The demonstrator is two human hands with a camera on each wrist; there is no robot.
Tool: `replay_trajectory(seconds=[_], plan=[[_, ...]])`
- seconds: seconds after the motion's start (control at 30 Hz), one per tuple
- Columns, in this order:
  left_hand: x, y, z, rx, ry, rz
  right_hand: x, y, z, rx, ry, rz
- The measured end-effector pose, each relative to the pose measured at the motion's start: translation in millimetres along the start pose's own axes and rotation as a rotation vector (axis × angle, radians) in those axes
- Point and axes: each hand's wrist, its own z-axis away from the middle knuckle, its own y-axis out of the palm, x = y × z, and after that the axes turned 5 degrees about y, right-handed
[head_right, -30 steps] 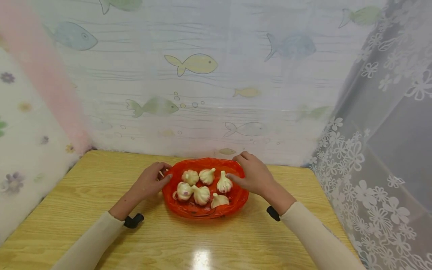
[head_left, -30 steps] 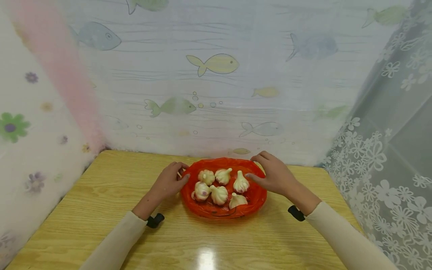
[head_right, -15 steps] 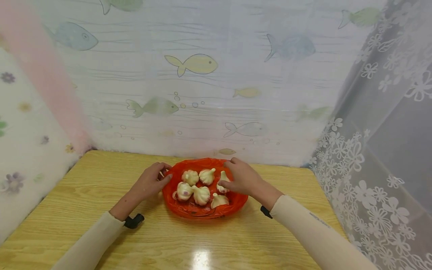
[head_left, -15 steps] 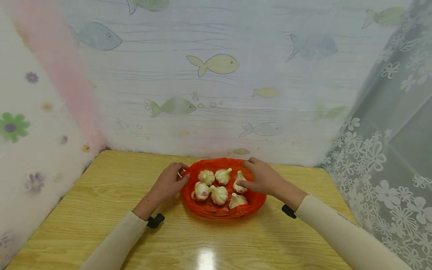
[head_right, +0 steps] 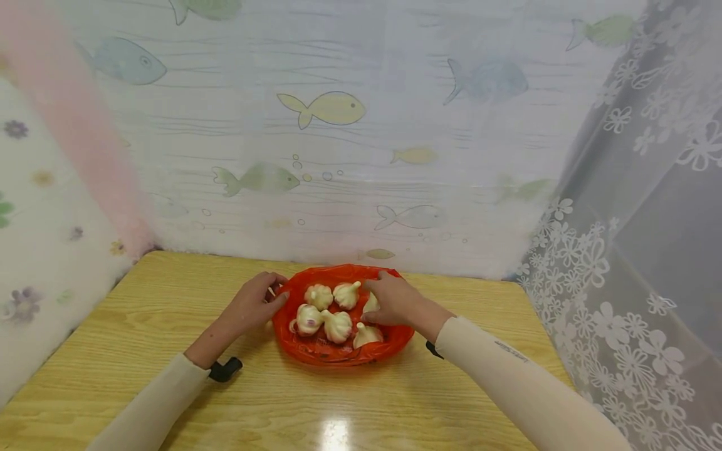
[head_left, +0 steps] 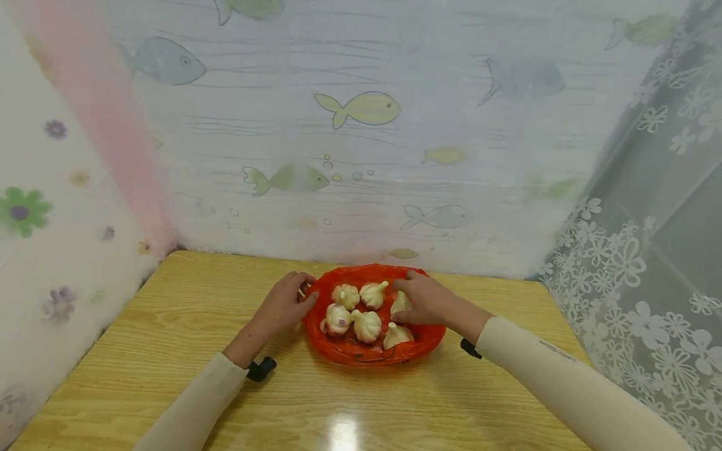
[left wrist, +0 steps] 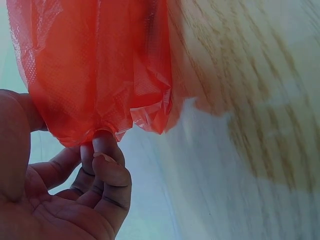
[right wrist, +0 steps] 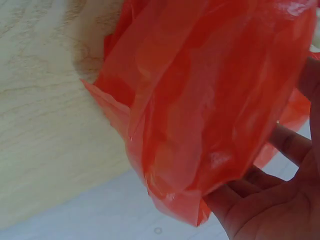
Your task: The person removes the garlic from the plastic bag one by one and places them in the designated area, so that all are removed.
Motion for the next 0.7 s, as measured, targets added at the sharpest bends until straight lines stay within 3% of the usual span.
replay_trajectory(seconds=[0.7], plan=[[-4.0, -1.5, 1.6, 0.004, 0.0, 0.014, 1.9, 8.1, -10.3, 0.072, -0.006, 0.041]])
